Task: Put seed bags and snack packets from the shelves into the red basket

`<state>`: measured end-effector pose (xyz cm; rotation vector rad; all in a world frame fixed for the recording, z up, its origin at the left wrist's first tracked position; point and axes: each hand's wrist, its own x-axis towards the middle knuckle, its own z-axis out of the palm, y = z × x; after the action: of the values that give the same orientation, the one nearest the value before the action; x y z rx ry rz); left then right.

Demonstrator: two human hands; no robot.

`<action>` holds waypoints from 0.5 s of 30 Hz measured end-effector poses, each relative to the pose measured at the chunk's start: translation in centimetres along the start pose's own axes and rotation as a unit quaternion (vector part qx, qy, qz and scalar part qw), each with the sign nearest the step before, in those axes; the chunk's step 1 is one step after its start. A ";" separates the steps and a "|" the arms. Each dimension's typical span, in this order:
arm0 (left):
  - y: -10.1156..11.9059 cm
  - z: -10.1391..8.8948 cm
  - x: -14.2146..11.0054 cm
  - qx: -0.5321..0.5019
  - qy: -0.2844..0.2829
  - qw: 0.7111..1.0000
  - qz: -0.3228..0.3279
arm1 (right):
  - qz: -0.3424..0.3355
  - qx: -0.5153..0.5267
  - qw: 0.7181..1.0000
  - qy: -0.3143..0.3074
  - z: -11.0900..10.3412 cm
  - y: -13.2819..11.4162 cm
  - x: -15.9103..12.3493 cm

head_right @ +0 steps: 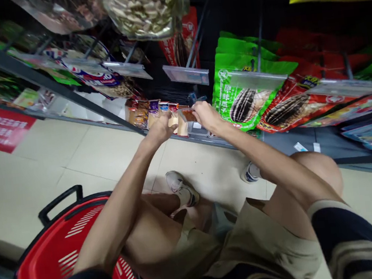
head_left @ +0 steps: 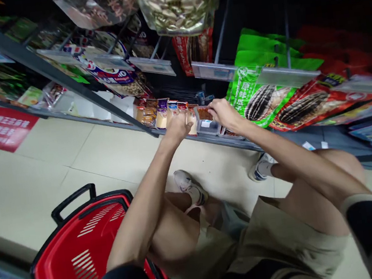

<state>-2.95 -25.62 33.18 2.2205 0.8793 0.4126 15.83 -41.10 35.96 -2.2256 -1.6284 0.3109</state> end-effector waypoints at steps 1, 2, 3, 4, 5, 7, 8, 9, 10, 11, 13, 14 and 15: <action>-0.6 -0.1 -0.1 0.029 -0.016 0.999 -0.026 | 0.036 -0.033 0.999 -0.018 1.6 0.6 1.0; -1.1 -0.2 -0.4 0.052 -0.029 0.997 -0.040 | 0.072 -0.057 0.995 -0.035 3.2 1.2 2.1; -1.3 -0.4 -0.8 0.063 -0.032 0.997 -0.040 | 0.106 -0.075 0.990 -0.048 4.7 1.9 3.2; -1.4 -0.6 -1.3 0.068 -0.023 0.997 -0.030 | 0.135 -0.089 0.985 -0.058 6.1 2.6 4.3; -1.3 -0.9 -1.9 0.070 -0.002 0.997 -0.015 | 0.161 -0.103 0.979 -0.066 7.4 3.4 5.5; -0.8 -1.6 -3.2 0.071 0.050 0.996 0.013 | 0.196 -0.122 0.969 -0.083 9.9 5.0 7.7; -0.3 -2.1 -3.8 0.070 0.072 0.995 0.021 | 0.208 -0.129 0.965 -0.094 11.0 5.7 8.8; 0.1 -2.6 -4.4 0.071 0.087 0.993 0.025 | 0.218 -0.136 0.961 -0.107 12.0 6.5 9.7; 0.5 -3.2 -4.8 0.072 0.098 0.992 0.027 | 0.226 -0.144 0.956 -0.118 12.9 7.2 10.6; 0.9 -3.7 -5.2 0.074 0.109 0.991 0.029 | 0.230 -0.153 0.953 -0.128 13.6 7.8 11.3; 1.6 -4.4 -5.5 0.076 0.135 0.987 0.035 | 0.226 -0.177 0.947 -0.141 14.8 8.8 12.4; 1.8 -4.6 -5.5 0.076 0.148 0.985 0.040 | 0.220 -0.191 0.945 -0.147 15.2 9.2 12.7; 2.0 -4.7 -5.5 0.072 0.158 0.984 0.044 | 0.210 -0.204 0.943 -0.156 15.4 9.5 12.9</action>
<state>-8.37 -28.12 37.71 2.3727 1.0030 0.7822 22.17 -28.89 18.50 -2.9772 -1.4453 0.4955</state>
